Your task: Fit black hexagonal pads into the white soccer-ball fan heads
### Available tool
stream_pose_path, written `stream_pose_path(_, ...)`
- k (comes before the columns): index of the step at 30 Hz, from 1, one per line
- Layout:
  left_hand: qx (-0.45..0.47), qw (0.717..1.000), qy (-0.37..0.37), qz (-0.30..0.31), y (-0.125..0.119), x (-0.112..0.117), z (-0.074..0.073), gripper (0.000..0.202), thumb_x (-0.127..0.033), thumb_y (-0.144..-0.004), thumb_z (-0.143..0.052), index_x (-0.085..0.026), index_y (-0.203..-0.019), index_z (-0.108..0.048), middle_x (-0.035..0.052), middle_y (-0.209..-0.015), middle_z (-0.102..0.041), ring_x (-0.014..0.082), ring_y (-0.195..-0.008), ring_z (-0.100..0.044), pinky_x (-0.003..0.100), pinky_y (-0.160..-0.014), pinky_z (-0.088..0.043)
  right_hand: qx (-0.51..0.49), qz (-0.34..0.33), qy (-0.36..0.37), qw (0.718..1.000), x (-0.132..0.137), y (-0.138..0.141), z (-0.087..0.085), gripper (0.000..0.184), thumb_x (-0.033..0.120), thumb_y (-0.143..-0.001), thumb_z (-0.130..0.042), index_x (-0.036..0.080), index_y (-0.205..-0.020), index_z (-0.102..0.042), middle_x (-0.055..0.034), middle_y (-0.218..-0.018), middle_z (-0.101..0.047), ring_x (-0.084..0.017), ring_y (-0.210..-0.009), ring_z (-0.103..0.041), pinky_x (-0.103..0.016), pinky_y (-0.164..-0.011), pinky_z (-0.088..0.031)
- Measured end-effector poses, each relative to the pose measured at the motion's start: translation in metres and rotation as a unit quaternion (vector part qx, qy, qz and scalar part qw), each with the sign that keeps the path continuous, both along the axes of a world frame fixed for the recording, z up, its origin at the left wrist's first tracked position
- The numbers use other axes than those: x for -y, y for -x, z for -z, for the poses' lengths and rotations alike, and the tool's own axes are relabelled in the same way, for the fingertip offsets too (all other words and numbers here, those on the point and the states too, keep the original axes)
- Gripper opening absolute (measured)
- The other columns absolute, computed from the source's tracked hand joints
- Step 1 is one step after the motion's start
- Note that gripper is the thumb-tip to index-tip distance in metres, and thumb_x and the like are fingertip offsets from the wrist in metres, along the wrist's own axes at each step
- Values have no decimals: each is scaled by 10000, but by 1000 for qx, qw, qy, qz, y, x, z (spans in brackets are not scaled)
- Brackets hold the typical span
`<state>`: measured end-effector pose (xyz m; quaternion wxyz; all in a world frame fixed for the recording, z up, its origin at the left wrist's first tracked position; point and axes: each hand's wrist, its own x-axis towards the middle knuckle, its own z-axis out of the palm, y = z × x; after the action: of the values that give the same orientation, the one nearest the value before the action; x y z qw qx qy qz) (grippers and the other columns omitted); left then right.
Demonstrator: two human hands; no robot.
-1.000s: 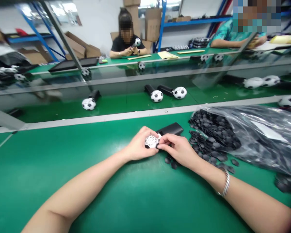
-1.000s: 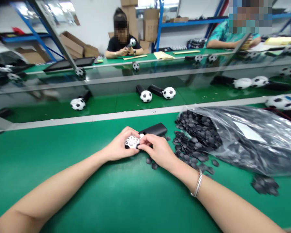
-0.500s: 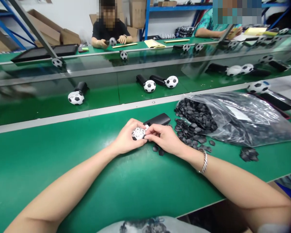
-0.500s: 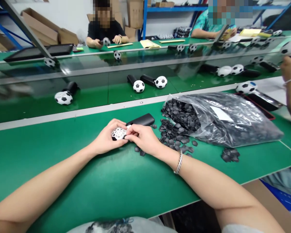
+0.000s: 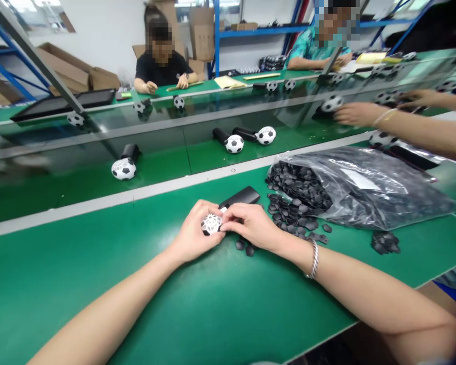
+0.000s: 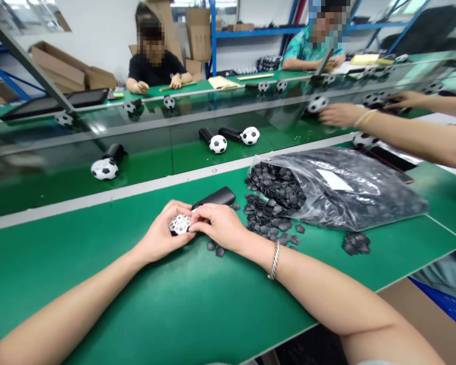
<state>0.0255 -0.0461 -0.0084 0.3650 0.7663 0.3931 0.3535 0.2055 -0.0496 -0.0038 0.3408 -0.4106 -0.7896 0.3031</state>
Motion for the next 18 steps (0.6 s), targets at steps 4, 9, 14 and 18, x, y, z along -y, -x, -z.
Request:
stream_pose_path(4, -10, 999, -28, -29, -2, 6, 5, 209, -202, -696, -582, -193, -900, -537, 64, -1010, -481, 239, -1014, -466, 388, -886, -402, 19, 51, 13, 998, -2, 5, 5, 172, 220, -732, -723, 158, -702, -566, 34, -716, -556, -90, -635, -512, -188, -575, -388)
stream_pose_path(9, 6, 999, -51, -18, 5, -24, 5, 196, -226, -718, -588, -199, -908, -550, 62, -1027, -480, 242, -998, -478, 409, -871, -418, 6, 36, 33, 999, -12, -9, -3, 131, 229, -780, -673, 163, -772, -560, 21, -757, -553, -92, -633, -526, -198, -607, -431)
stream_pose_path(14, -21, 975, -107, -193, -1, -107, -13, 278, -118, -685, -655, -163, -928, -528, 84, -1008, -475, 266, -1024, -455, 469, -966, -371, 166, -106, -61, 979, 7, -33, -6, 655, 484, -564, -792, 286, -1137, -546, -84, -1236, -488, -255, -1082, -515, -326, -845, -480)
stream_pose_path(18, -79, 943, -94, -310, 17, -169, -6, 356, -156, -716, -706, -141, -1030, -538, 134, -1061, -457, 293, -1050, -448, 444, -968, -402, 230, -108, -342, 905, 13, -24, 47, 526, 524, -722, -620, 432, -1223, -488, -67, -1246, -522, -326, -1041, -552, -388, -613, -527)
